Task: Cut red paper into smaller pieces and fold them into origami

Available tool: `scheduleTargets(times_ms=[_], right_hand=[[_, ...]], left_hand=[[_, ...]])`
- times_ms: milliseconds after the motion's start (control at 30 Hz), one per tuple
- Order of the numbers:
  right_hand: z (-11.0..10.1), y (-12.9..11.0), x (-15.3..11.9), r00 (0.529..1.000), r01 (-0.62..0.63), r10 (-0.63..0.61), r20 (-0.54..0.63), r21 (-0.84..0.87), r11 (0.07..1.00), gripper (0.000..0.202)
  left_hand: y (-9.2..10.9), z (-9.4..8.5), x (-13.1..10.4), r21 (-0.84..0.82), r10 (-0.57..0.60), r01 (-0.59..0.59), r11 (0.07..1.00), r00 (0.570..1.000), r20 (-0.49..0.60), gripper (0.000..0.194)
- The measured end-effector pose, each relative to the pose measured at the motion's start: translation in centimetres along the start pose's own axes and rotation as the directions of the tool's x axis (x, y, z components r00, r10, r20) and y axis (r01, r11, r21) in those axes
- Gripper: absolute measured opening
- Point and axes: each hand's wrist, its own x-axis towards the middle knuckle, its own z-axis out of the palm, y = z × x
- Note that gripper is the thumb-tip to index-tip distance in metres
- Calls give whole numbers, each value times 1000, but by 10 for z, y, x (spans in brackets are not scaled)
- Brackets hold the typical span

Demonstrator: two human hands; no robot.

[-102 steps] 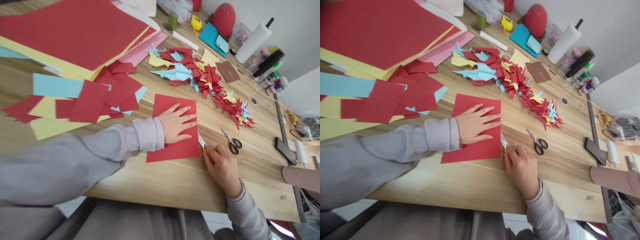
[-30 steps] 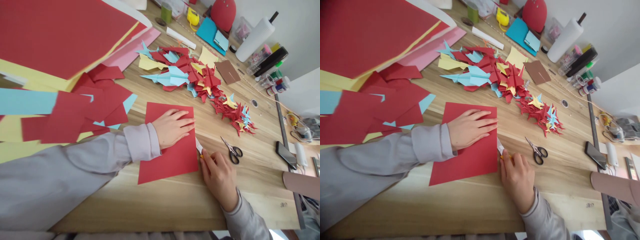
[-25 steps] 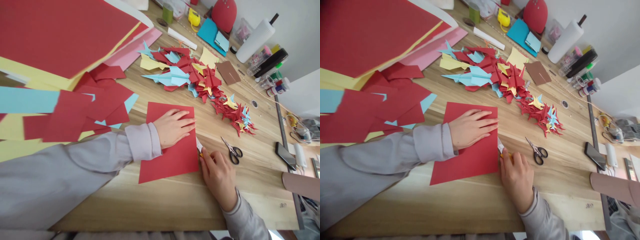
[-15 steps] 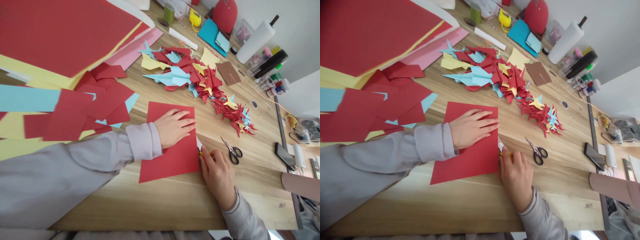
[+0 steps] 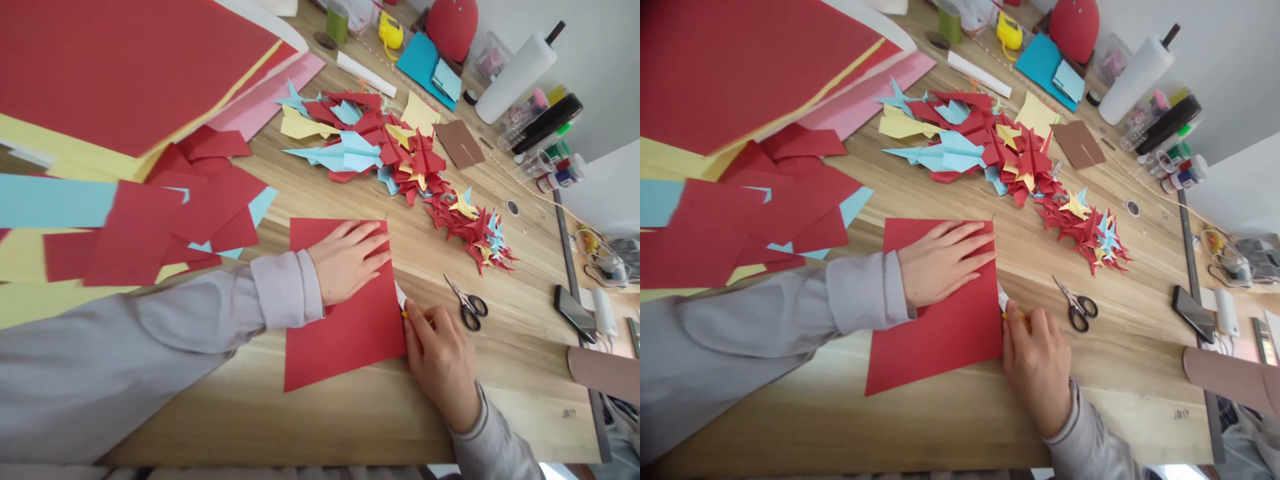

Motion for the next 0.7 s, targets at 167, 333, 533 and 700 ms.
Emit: scheduleTargets(times_ms=[167, 333, 533, 700], right_hand=[[-1, -1, 1, 1000, 0, 0, -13, -6, 1000, 28], [0, -2, 0, 1000, -6, 6, -16, -16, 1000, 28], [0, -1, 0, 1000, -14, 14, -18, -9, 1000, 28], [0, -1, -1, 1000, -26, 26, -11, -11, 1000, 28]], left_hand=[[-1, 1, 0, -13, -13, 13, 1000, 999, 40, 40], [-1, 2, -1, 0, -15, 15, 1000, 999, 40, 40], [-2, 3, 0, 8, -9, 9, 1000, 999, 37, 40], [-2, 3, -1, -3, -11, 11, 1000, 1000, 22, 40]])
